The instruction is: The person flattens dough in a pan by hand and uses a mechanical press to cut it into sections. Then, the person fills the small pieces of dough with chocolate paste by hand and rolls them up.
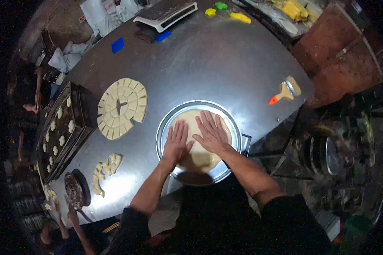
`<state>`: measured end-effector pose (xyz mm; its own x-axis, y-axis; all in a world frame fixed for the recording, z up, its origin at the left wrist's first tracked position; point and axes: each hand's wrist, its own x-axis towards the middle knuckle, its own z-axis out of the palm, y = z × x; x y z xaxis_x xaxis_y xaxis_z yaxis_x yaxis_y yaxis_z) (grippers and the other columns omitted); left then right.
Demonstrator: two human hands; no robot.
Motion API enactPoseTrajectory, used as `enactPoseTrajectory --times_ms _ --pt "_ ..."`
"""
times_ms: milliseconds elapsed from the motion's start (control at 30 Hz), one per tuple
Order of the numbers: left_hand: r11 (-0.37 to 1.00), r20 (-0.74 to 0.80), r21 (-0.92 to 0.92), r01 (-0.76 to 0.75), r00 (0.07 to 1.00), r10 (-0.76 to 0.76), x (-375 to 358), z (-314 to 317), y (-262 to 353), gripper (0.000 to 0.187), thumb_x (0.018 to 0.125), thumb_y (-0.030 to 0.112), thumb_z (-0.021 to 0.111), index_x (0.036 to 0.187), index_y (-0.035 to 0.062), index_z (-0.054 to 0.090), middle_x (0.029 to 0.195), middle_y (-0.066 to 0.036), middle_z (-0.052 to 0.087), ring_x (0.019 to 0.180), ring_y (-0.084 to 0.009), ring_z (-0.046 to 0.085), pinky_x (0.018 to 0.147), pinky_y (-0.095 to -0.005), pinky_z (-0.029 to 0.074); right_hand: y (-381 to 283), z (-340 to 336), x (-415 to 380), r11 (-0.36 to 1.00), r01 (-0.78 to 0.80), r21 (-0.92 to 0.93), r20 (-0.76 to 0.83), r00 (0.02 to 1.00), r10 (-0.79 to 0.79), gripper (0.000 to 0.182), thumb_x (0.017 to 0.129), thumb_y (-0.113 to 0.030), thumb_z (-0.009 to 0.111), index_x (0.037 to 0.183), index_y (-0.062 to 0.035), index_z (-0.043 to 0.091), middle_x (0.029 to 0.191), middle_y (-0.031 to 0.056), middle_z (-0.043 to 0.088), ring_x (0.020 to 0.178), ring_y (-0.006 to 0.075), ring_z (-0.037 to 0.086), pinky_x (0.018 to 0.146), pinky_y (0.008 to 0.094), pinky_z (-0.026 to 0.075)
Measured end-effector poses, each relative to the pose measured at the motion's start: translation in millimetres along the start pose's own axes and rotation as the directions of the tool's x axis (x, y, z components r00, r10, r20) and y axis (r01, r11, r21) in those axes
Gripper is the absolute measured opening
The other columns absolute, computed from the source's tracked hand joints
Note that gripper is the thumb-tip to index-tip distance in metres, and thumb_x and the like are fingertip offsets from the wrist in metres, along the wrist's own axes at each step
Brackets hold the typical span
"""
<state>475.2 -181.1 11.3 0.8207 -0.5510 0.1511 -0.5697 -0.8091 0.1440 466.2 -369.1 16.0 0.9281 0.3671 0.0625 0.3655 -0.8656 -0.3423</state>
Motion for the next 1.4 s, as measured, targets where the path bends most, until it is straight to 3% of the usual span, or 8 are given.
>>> enactPoseTrajectory --times_ms 267,533,667,867,933,1067,1267,1400 --pt "1.000 -0.179 -0.017 -0.019 0.984 0.016 2.0 -4.2 21.5 0.053 0.086 0.027 0.058 0.130 -0.0028 0.049 0.135 -0.024 0.048 0.130 -0.0382 0.042 0.110 -0.0540 0.028 -33.3 -20.0 -3.3 0.921 -0.366 0.136 -0.015 0.928 0.371 0.070 0.096 -0.050 0.038 0.144 -0.0005 0.033 0.154 0.0262 0.016 0.145 0.0393 0.009 0.115 0.0560 0.004" --pt "0.965 0.126 -0.013 0.263 0.957 -0.260 -30.1 -27.5 57.3 0.055 0.089 0.027 0.052 0.132 -0.0067 0.047 0.142 -0.028 0.040 0.135 -0.0421 0.033 0.113 -0.0573 0.018 32.7 -41.2 -7.6 0.969 -0.022 0.246 0.147 0.989 -0.014 0.065 0.096 -0.046 0.042 0.142 0.0005 0.037 0.153 0.0207 0.025 0.145 0.0351 0.013 0.115 0.0551 0.006" --pt "0.981 0.102 -0.140 -0.136 0.983 0.151 23.6 2.7 48.4 0.067 0.089 0.029 0.053 0.142 -0.0051 0.031 0.150 -0.026 0.027 0.141 -0.0398 0.021 0.116 -0.0542 0.012 0.1 4.3 -44.4 0.926 -0.379 -0.007 -0.045 0.925 0.378 0.069 0.097 -0.049 0.038 0.145 -0.0002 0.030 0.155 0.0194 0.019 0.145 0.0340 0.011 0.116 0.0548 0.003" --pt "0.985 0.100 -0.060 0.159 0.983 -0.153 -17.1 -0.7 76.7 0.071 0.092 0.037 0.052 0.144 -0.0055 0.028 0.149 -0.027 0.028 0.139 -0.0420 0.025 0.113 -0.0552 0.017 58.9 -63.0 -21.5 0.974 0.023 0.225 0.103 0.994 -0.048 0.057 0.098 -0.042 0.039 0.139 -0.0025 0.042 0.151 0.0184 0.031 0.144 0.0306 0.020 0.115 0.0534 0.012" --pt "0.988 0.262 0.018 0.151 0.953 -0.151 -20.9 -9.2 72.2 0.071 0.091 0.036 0.053 0.143 -0.0057 0.029 0.148 -0.028 0.030 0.138 -0.0437 0.027 0.112 -0.0557 0.019 37.9 -70.0 -25.5 0.868 -0.283 0.408 0.042 0.956 0.291 0.056 0.099 -0.041 0.039 0.136 -0.0001 0.046 0.147 0.0212 0.036 0.141 0.0346 0.025 0.114 0.0525 0.017" --pt "0.983 0.110 -0.116 -0.140 0.982 0.153 19.7 8.8 67.4 0.069 0.094 0.040 0.046 0.144 -0.0055 0.028 0.150 -0.027 0.027 0.140 -0.0413 0.022 0.114 -0.0535 0.016 41.8 -31.2 -75.3 0.966 -0.258 -0.033 -0.053 0.965 0.256 0.071 0.098 -0.048 0.037 0.143 0.0061 0.029 0.153 0.0235 0.022 0.145 0.0361 0.013 0.117 0.0490 0.008" --pt "0.986 0.059 -0.136 -0.093 0.993 0.102 34.8 -6.4 88.4 0.058 0.092 0.036 0.052 0.135 -0.0015 0.044 0.147 -0.026 0.032 0.138 -0.0403 0.028 0.113 -0.0560 0.017 72.3 -64.2 -36.9 0.788 -0.302 0.537 0.237 0.950 0.203 0.058 0.099 -0.041 0.036 0.136 0.0023 0.044 0.146 0.0227 0.037 0.139 0.0356 0.029 0.115 0.0499 0.019" --pt "0.990 0.016 -0.140 -0.029 0.999 0.031 61.7 8.6 77.7 0.050 0.091 0.031 0.053 0.130 -0.0010 0.049 0.143 -0.026 0.038 0.134 -0.0446 0.032 0.110 -0.0564 0.025 62.8 -45.8 -26.9 0.999 0.001 0.038 -0.139 0.990 0.005 0.054 0.097 -0.036 0.042 0.134 0.0031 0.045 0.144 0.0250 0.039 0.138 0.0376 0.031 0.114 0.0499 0.020"
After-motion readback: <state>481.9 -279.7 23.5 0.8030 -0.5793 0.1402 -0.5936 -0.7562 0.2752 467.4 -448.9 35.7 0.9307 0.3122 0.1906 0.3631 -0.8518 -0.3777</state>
